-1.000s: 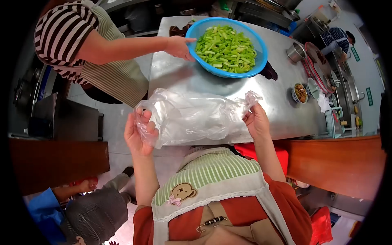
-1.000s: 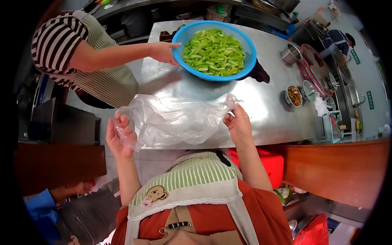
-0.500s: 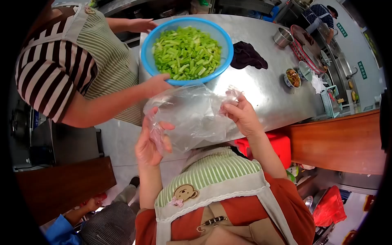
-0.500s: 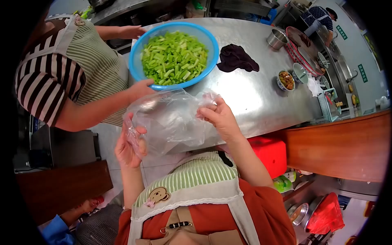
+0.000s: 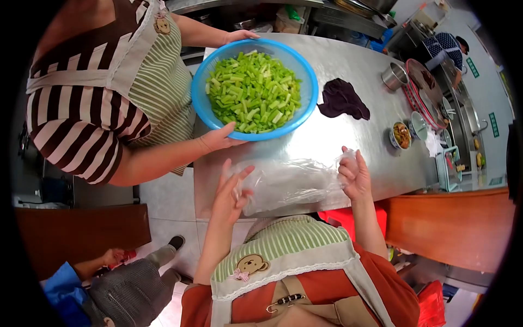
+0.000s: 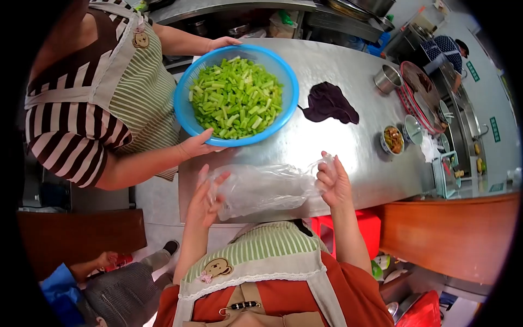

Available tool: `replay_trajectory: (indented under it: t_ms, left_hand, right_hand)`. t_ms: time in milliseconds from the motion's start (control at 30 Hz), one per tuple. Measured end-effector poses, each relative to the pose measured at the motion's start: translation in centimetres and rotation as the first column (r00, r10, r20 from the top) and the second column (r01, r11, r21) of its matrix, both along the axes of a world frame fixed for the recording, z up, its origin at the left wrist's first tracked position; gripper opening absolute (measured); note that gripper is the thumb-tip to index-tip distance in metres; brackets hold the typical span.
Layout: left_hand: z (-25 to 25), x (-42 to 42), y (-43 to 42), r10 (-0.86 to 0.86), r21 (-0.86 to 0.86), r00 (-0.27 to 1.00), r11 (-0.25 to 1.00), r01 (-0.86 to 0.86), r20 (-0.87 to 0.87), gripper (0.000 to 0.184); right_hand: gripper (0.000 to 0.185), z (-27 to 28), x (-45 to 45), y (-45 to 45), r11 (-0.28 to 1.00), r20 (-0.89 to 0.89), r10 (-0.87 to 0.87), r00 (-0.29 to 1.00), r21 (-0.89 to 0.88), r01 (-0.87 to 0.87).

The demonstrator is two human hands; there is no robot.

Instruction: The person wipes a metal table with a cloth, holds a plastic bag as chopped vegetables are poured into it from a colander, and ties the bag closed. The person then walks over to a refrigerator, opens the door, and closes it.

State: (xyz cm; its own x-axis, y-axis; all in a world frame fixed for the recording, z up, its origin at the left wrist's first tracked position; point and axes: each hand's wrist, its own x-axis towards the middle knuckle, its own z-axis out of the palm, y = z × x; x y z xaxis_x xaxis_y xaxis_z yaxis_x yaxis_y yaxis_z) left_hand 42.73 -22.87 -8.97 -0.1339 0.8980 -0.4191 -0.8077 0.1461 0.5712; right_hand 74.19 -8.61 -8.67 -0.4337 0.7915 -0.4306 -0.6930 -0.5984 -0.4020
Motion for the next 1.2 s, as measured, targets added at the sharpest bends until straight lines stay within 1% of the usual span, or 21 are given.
replay_trajectory:
  t_ms: [67, 100, 167, 200, 267, 300, 367, 400, 467, 500, 533, 600, 633, 667, 733, 800, 900, 967, 1067, 1133, 1200]
  left_hand:
    - [-0.4, -0.1, 3.4, -0.037, -0.087, 0.979, 0.996, 0.02, -0.201, 0.068]
    - [-0.5, 0.9, 4.9, -0.025, -0.086, 0.978, 0.996, 0.007, -0.206, 0.068]
    - [-1.3, 4.0, 8.8, 0.136, -0.182, 0.958, 0.966, -0.184, -0.252, 0.058]
    - [-1.2, 4.5, 9.8, 0.15, -0.182, 0.957, 0.963, -0.198, -0.249, 0.058]
    - [0.0, 4.7, 11.9, 0.291, -0.064, 0.909, 0.944, -0.324, -0.298, 0.063]
    - [0.2, 3.9, 12.9, 0.3, -0.062, 0.906, 0.941, -0.332, -0.298, 0.063]
    - [0.7, 1.5, 13.8, 0.261, -0.091, 0.881, 0.943, -0.32, -0.394, 0.037]
    - [1.1, 1.2, 13.7, 0.264, -0.095, 0.88, 0.941, -0.325, -0.395, 0.037]
    - [2.1, 0.6, 13.5, 0.294, -0.076, 0.867, 0.933, -0.351, -0.403, 0.033]
    - [1.7, -0.3, 12.9, 0.223, -0.024, 0.933, 0.971, -0.239, -0.282, 0.028]
    - [1.0, -1.5, 11.9, 0.217, -0.023, 0.934, 0.972, -0.233, -0.284, 0.028]
    - [0.1, -3.0, 9.9, 0.13, 0.127, 0.969, 0.979, -0.158, 0.209, 0.03]
    - [0.1, -3.2, 9.4, 0.122, 0.13, 0.972, 0.98, -0.15, 0.203, 0.03]
    - [0.2, -3.2, 9.0, 0.169, 0.105, 0.944, 0.973, -0.206, 0.283, 0.028]
    - [0.6, -3.4, 8.8, 0.22, 0.08, 0.905, 0.961, -0.266, 0.365, 0.026]
    - [1.5, -3.9, 9.2, 0.291, -0.029, 0.874, 0.952, -0.304, 0.389, 0.021]
    - [3.7, -4.6, 8.7, 0.314, 0.079, 0.855, 0.923, -0.377, 0.412, 0.017]
    - [4.0, -6.2, 9.3, 0.353, 0.044, 0.838, 0.913, -0.406, 0.415, 0.018]
    - [4.4, -7.5, 10.2, 0.392, 0.046, 0.826, 0.894, -0.446, 0.405, 0.019]
    - [4.6, -8.1, 10.8, 0.393, -0.016, 0.854, 0.911, -0.413, 0.34, 0.018]
    - [5.5, -8.1, 11.1, 0.454, -0.037, 0.847, 0.886, -0.463, 0.278, 0.018]
  right_hand:
    - [0.041, 0.8, -2.6, 2.0, 0.981, 0.321, 0.098, 0.942, 0.126, -0.145]
    - [0.042, 0.9, -2.7, 3.1, 0.951, 0.367, 0.217, 0.905, 0.129, -0.28]
    - [0.042, -1.4, -0.9, 5.4, 0.923, 0.326, 0.321, 0.889, 0.103, -0.371]
    - [0.042, -2.9, -0.2, 6.2, 0.889, 0.289, 0.414, 0.864, 0.075, -0.451]
    - [0.041, -4.8, 0.1, 7.0, 0.902, 0.207, 0.395, 0.895, 0.098, -0.421]
    - [0.041, -5.0, -0.5, 6.8, 0.947, 0.227, 0.286, 0.931, 0.081, -0.311]
    - [0.046, -4.6, -1.4, 7.1, 0.993, 0.229, 0.118, 0.966, -0.022, -0.116]
    - [0.046, -4.8, -1.4, 7.8, 0.992, 0.228, 0.124, 0.966, -0.026, -0.122]
    - [0.05, -4.8, -1.6, 9.7, 0.997, 0.012, -0.046, 0.999, -0.064, 0.047]
    - [0.049, -4.9, -1.4, 11.0, 0.996, -0.118, -0.063, 0.991, -0.066, 0.056]
    - [0.047, -4.6, -0.4, 11.6, 0.999, -0.468, -0.001, 0.884, -0.039, -0.019]
    - [0.045, -2.1, -0.3, 12.6, 0.98, -0.433, 0.16, 0.887, 0.18, -0.089]
    - [0.044, -0.6, -0.6, 12.7, 0.976, -0.444, 0.195, 0.875, 0.177, -0.128]
    - [0.044, 0.2, -1.1, 13.2, 0.976, -0.448, 0.192, 0.873, 0.18, -0.122]
    - [0.041, 1.6, -2.1, 14.9, 0.969, -0.127, 0.208, 0.97, 0.164, -0.186]
    - [0.037, 2.5, -2.6, 18.1, 0.93, -0.126, 0.313, 0.942, 0.243, -0.276]
    - [0.037, 7.3, -4.1, 19.7, 0.879, -0.076, 0.391, 0.917, 0.326, -0.348]
    - [0.037, 9.3, -5.9, 20.1, 0.841, 0.059, 0.378, 0.924, 0.396, -0.37]
    - [0.036, 9.1, -6.6, 21.5, 0.869, 0.119, 0.353, 0.928, 0.326, -0.372]
    - [0.035, 8.6, -7.1, 21.9, 0.882, 0.18, 0.33, 0.927, 0.292, -0.37]
    - [0.034, 7.4, -7.5, 22.5, 0.893, 0.233, 0.304, 0.924, 0.267, -0.362]
